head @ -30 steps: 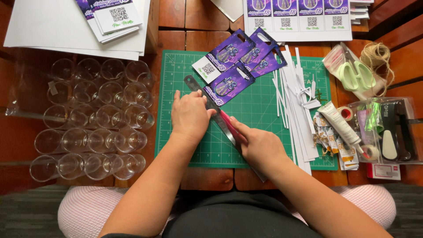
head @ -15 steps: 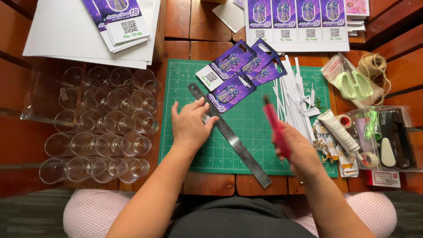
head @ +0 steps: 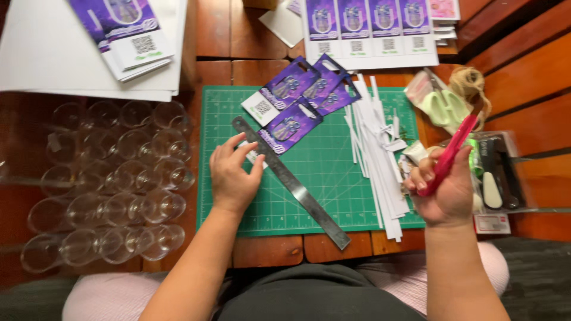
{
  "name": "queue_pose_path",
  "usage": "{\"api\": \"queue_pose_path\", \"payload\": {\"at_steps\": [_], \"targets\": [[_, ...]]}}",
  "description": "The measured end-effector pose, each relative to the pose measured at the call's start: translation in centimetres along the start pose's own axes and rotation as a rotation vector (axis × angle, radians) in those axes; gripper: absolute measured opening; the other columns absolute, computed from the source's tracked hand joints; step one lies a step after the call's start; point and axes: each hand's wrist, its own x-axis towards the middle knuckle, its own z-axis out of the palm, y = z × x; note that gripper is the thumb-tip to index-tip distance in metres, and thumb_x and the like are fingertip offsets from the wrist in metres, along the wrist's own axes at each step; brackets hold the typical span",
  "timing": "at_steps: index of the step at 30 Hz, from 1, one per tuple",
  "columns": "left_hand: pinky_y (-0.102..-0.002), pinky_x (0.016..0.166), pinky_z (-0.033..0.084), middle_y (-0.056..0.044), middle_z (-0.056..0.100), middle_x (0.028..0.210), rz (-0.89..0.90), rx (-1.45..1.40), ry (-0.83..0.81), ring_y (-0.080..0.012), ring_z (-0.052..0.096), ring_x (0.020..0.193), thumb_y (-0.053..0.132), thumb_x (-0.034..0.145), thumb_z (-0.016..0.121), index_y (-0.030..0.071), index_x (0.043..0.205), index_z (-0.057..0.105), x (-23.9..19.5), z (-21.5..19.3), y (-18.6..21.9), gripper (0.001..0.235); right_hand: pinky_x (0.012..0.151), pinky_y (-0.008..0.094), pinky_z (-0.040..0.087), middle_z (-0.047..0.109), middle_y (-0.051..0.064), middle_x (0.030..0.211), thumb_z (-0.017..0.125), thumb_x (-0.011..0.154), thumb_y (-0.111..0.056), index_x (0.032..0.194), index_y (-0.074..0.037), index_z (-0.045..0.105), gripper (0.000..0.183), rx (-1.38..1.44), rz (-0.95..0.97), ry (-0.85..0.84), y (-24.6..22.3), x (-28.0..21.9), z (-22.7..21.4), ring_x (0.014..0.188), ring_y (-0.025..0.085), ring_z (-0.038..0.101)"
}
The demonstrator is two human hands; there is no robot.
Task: The person uses a pink utility knife and a metal ruler to cut purple paper tags on a green cutting mat. They trim the edges of each tag, separate the cut pieces, and stack them on the table.
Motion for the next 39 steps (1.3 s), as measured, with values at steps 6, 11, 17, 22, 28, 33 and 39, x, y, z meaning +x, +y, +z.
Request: {"api": "queue_pose_path", "payload": {"at_steps": [6, 11, 17, 22, 28, 33, 39], "targets": [[-0.051, 0.106, 0.041, -0.007, 0.065, 0.126, -0.049, 0.024, -0.078, -0.0288, 0.062, 0.113, 0.024, 0.085, 0.077, 0.015, 0.106, 0.077, 0.1, -0.3, 0.3, 0.023, 0.041, 0.02, 0.028, 0.041, -0.008, 0.049, 0.063, 0.102, -0.042, 0.072, -0.017, 0.059, 0.039, -0.083, -0.129, 0.346, -1.0, -0.9, 3.0, 0.038, 0.004, 0.037], [-0.052, 0.107, 0.041, -0.007, 0.066, 0.127, -0.039, 0.038, -0.084, -0.028, 0.063, 0.114, 0.026, 0.085, 0.077, 0.016, 0.105, 0.078, 0.0, 0.0, 0.1, 0.022, 0.044, 0.021, 0.029, 0.04, -0.005, 0.059, 0.045, 0.104, -0.022, 0.122, -0.009, 0.052, 0.023, -0.209, -0.241, 0.36, -0.9, -0.3, 2.1, 0.045, 0.006, 0.036], [-0.051, 0.105, 0.042, -0.009, 0.065, 0.129, -0.028, 0.049, -0.083, -0.0303, 0.062, 0.112, 0.024, 0.086, 0.077, 0.014, 0.106, 0.077, 0.0, 0.1, 0.1, 0.022, 0.053, 0.026, 0.045, 0.057, 0.012, 0.092, 0.038, 0.093, 0.007, 0.16, -0.011, 0.027, 0.07, -0.725, -0.447, 0.369, -4.3, -1.3, 0.3, 0.06, 0.015, 0.05], [-0.05, 0.1, 0.046, -0.014, 0.064, 0.129, -0.008, 0.022, -0.03, -0.0339, 0.061, 0.113, 0.018, 0.086, 0.078, 0.008, 0.109, 0.075, 0.1, 0.2, 0.2, 0.025, 0.074, 0.042, 0.051, 0.073, 0.004, 0.088, 0.052, 0.084, -0.003, 0.134, -0.011, 0.062, 0.052, -1.44, -0.59, 0.716, -7.4, -0.4, -9.7, 0.074, 0.026, 0.065], [-0.05, 0.101, 0.044, -0.01, 0.067, 0.123, -0.066, 0.053, -0.038, -0.0309, 0.063, 0.114, 0.022, 0.086, 0.077, 0.012, 0.11, 0.075, -0.3, 0.2, -0.1, 0.026, 0.087, 0.043, 0.053, 0.075, 0.007, 0.093, 0.063, 0.099, -0.019, 0.123, -0.012, 0.081, 0.031, -1.828, -0.514, 0.67, -7.6, -1.1, -16.5, 0.083, 0.029, 0.069], [-0.048, 0.099, 0.045, -0.007, 0.068, 0.118, -0.025, 0.023, 0.001, -0.0273, 0.065, 0.107, 0.02, 0.082, 0.078, 0.013, 0.106, 0.075, -0.2, 0.3, -0.3, 0.024, 0.075, 0.037, 0.048, 0.066, 0.016, 0.104, 0.082, 0.106, -0.005, 0.126, 0.003, 0.079, 0.022, -1.601, -0.837, 0.341, -3.5, -2.3, -3.8, 0.089, 0.026, 0.059], [-0.042, 0.104, 0.043, 0.003, 0.069, 0.117, -0.043, 0.042, 0.085, -0.0207, 0.068, 0.104, 0.033, 0.078, 0.081, 0.026, 0.103, 0.075, -1.0, 2.0, -2.3, 0.027, 0.079, 0.04, 0.065, 0.066, 0.019, 0.114, 0.094, 0.064, -0.029, 0.139, -0.021, 0.067, 0.08, -1.429, -0.254, -0.263, 8.8, -4.6, 8.5, 0.103, 0.037, 0.069]]}}
